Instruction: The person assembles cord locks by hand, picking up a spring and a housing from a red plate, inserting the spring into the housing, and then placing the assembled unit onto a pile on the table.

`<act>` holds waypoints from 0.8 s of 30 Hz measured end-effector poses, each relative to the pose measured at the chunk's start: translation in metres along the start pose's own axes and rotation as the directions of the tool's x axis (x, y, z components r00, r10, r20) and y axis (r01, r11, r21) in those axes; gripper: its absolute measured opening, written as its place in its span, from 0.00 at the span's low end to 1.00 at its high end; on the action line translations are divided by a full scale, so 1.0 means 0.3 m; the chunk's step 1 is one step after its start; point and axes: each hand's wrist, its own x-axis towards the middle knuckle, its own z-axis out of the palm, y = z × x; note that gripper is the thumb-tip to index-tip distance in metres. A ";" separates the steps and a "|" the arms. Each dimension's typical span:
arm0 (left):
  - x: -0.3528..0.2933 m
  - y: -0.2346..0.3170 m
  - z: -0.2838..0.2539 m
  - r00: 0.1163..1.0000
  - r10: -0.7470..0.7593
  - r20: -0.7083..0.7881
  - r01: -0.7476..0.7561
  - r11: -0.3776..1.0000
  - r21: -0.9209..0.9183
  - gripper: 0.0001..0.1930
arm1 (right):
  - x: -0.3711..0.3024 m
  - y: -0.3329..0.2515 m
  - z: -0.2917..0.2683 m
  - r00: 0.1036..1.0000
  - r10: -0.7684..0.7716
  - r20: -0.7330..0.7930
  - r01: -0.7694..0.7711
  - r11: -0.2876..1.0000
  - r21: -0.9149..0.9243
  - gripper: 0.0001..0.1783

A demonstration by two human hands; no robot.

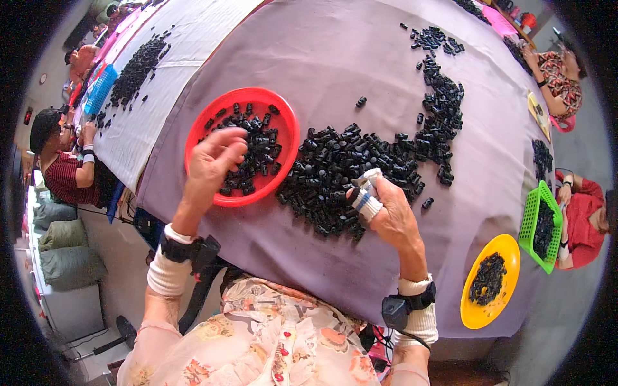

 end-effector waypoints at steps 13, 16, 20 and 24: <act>0.013 -0.089 0.288 0.904 0.296 0.308 -0.427 0.669 0.609 0.10 | 0.004 0.031 0.023 0.992 -0.123 0.017 0.124 0.988 -0.097 0.14; -0.004 -0.029 0.251 0.959 0.010 0.285 -0.053 0.988 0.144 0.07 | 0.006 0.029 0.022 0.994 -0.109 0.000 0.109 0.992 -0.056 0.14; -0.065 0.033 0.195 0.866 -0.250 0.434 0.467 0.714 -0.521 0.07 | 0.024 -0.001 0.060 0.989 -0.137 -0.058 0.144 0.979 0.147 0.13; -0.113 0.046 0.186 0.857 -0.259 0.447 0.502 0.617 -0.606 0.07 | 0.026 -0.075 0.111 0.972 -0.235 -0.032 0.235 0.941 0.244 0.13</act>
